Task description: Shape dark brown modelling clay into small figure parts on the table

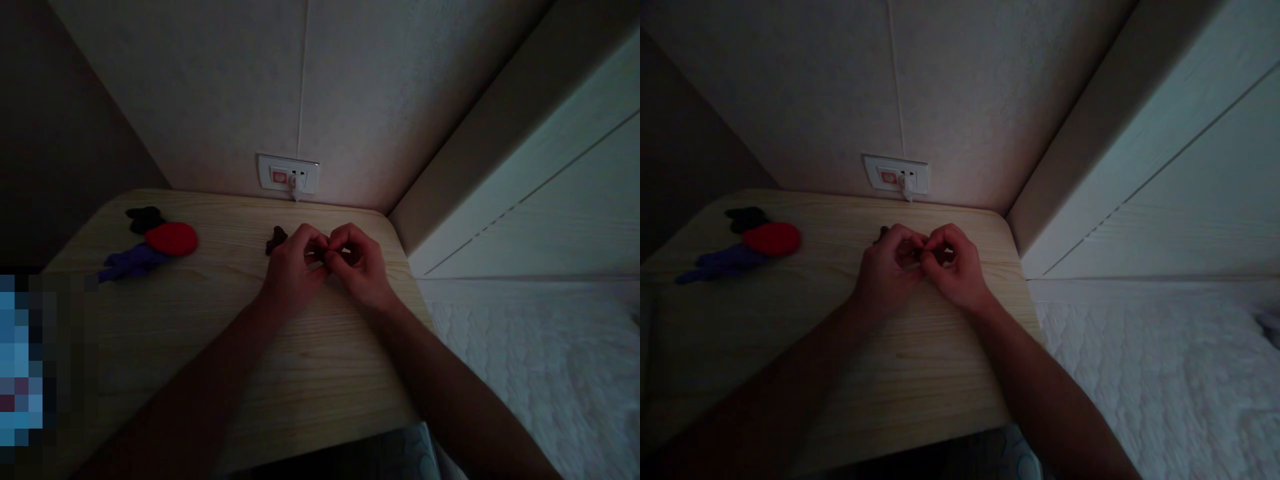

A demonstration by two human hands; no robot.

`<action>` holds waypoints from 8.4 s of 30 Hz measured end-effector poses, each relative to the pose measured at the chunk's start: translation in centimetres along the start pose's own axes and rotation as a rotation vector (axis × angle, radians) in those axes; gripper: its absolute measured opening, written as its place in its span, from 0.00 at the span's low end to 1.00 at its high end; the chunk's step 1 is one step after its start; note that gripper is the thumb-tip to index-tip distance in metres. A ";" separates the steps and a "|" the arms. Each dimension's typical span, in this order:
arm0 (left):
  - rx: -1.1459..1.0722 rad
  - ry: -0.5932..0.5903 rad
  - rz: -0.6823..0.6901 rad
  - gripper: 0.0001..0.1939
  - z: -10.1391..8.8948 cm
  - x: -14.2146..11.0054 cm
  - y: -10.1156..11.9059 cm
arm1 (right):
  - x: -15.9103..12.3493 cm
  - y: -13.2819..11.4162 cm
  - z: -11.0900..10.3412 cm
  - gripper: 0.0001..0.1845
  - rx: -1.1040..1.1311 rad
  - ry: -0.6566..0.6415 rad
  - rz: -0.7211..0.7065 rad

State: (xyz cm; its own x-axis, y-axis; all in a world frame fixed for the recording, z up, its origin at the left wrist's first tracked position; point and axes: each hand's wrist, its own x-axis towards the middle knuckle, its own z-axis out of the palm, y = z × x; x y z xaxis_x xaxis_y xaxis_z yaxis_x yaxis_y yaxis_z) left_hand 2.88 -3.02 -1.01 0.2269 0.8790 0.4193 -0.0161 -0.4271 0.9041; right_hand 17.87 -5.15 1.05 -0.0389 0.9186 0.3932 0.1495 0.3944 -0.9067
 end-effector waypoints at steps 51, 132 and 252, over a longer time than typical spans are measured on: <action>0.003 -0.014 0.021 0.19 0.0 0.0 0.3 | 0.8 0.1 -0.3 0.12 0.229 0.030 0.243; -0.272 0.063 -0.253 0.23 0.2 0.5 0.7 | 1.3 -0.3 -1.2 0.12 0.513 0.004 0.501; -0.453 0.166 -0.338 0.19 -0.1 1.1 0.6 | 1.4 0.0 -1.0 0.14 0.593 -0.009 0.402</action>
State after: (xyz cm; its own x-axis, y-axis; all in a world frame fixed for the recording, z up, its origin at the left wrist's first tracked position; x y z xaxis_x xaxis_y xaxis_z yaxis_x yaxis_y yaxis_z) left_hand 3.07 -2.28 0.02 0.1368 0.9877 0.0756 -0.3923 -0.0160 0.9197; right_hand 18.76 -3.86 1.81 -0.1024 0.9947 0.0119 -0.4083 -0.0312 -0.9123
